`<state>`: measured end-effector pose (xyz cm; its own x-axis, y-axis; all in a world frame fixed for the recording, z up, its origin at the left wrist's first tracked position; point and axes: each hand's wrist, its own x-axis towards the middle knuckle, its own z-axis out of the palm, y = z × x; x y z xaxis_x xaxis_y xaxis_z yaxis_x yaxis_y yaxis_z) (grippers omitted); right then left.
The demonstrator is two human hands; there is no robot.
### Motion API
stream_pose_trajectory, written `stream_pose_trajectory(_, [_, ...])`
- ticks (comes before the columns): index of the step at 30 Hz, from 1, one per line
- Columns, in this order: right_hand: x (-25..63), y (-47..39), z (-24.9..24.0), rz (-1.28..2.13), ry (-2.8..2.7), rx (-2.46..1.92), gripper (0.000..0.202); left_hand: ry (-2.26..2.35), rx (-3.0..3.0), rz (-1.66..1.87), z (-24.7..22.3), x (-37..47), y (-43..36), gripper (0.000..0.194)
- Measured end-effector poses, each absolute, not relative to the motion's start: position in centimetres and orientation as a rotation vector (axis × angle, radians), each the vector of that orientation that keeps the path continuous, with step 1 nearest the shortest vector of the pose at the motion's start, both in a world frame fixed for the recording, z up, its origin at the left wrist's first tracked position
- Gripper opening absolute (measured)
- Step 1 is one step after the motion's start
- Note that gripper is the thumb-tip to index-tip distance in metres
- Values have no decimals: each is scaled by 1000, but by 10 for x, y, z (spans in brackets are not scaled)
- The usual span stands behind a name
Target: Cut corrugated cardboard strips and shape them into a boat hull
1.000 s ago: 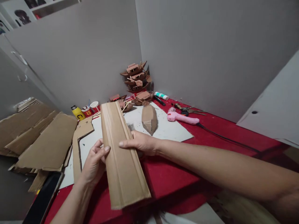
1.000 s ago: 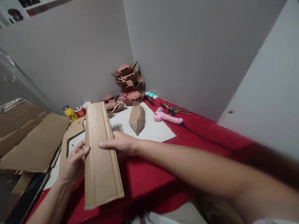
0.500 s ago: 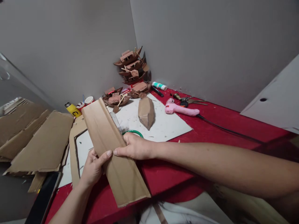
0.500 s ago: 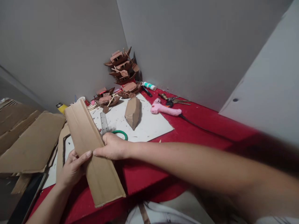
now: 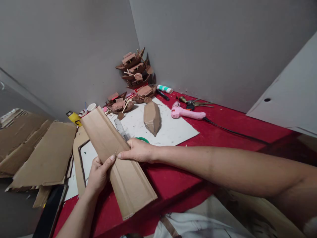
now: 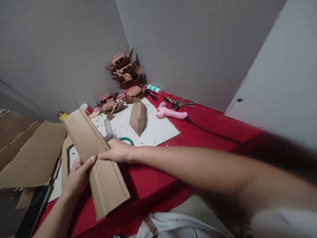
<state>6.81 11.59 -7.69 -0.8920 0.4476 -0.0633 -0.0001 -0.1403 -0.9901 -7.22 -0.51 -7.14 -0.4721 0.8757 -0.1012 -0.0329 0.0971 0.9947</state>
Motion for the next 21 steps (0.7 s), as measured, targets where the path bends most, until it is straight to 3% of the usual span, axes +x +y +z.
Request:
stream_pose_trajectory(6, [65,125,-78,2187,-1639,-465,28,1541,805,1367,-69,-75,-2,29])
stream_pose_trajectory(10, [65,126,-80,2292,-1586,-480,29,1532,831,1264,-72,-73,-4,31])
stream_pose_trajectory(21, [71,122,-72,2189,-1781,-426,28,1605,1019,1241,-73,-66,-6,31])
